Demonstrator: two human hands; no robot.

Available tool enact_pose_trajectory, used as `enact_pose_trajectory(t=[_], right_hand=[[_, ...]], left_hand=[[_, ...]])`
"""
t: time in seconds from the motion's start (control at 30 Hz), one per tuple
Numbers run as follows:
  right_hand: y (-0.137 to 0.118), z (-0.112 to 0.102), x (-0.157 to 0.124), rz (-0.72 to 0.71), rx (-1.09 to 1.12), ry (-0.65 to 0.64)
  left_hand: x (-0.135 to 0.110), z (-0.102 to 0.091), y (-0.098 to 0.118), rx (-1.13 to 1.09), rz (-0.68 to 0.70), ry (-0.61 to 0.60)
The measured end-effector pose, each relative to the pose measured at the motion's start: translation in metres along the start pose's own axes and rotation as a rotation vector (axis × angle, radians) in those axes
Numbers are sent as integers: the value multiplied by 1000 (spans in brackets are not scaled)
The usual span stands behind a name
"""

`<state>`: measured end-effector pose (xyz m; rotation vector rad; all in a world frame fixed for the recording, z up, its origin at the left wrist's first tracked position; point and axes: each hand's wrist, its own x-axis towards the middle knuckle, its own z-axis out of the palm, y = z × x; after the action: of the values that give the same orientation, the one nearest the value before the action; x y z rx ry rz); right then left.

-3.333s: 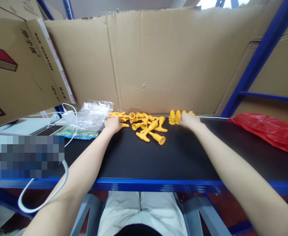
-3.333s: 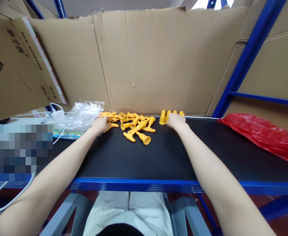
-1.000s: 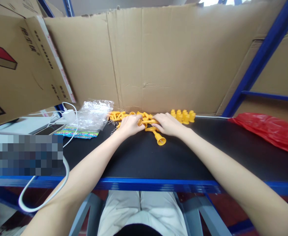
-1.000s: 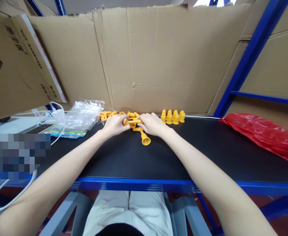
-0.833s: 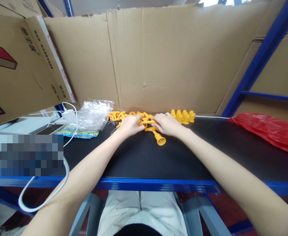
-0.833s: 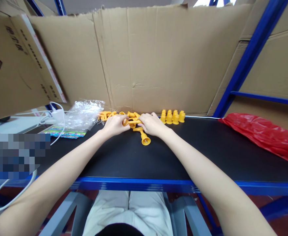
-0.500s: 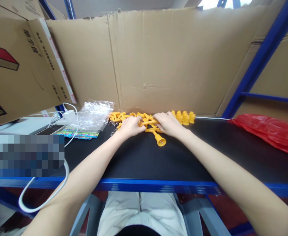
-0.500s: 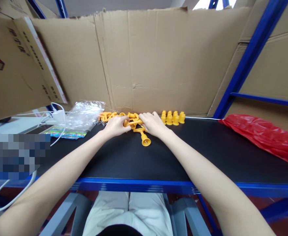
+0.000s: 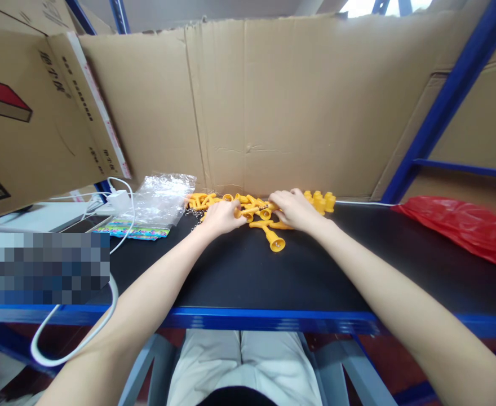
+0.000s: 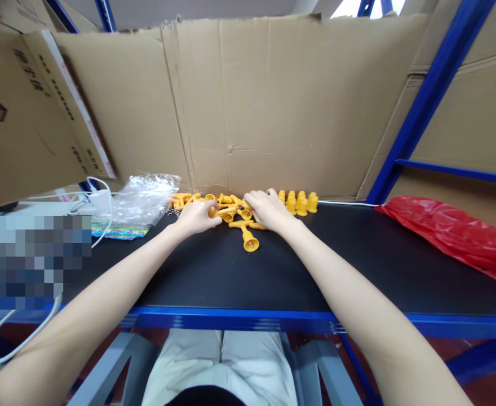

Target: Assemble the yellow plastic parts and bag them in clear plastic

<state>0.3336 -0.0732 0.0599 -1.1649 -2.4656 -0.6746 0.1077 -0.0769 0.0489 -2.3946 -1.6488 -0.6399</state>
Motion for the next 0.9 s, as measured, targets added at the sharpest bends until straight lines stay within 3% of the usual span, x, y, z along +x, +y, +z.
enact_pose_trajectory(t=[0.1,0.23,0.33,0.43,0.53,0.67,0.9], right_hand=[[20,-7,-3,186,-58,56],[58,-17,-13,569,-108,54],[86,-16,-25,867,-116,-71],[108,-3,-40,1078,-79,-243],[121,19,-53,1128,-47,-321],[128,41,-65,1177,20,-335],[127,34,-62,1148,44,-354]], left_hand=[[3,2,-11,21,-49,16],[7,5,-27,47,-116,42],[10,6,-38,54,-170,64],[12,6,-48,47,-205,99],[12,7,-57,12,-232,139],[12,11,-70,-69,-268,211],[19,25,-91,-181,-157,250]])
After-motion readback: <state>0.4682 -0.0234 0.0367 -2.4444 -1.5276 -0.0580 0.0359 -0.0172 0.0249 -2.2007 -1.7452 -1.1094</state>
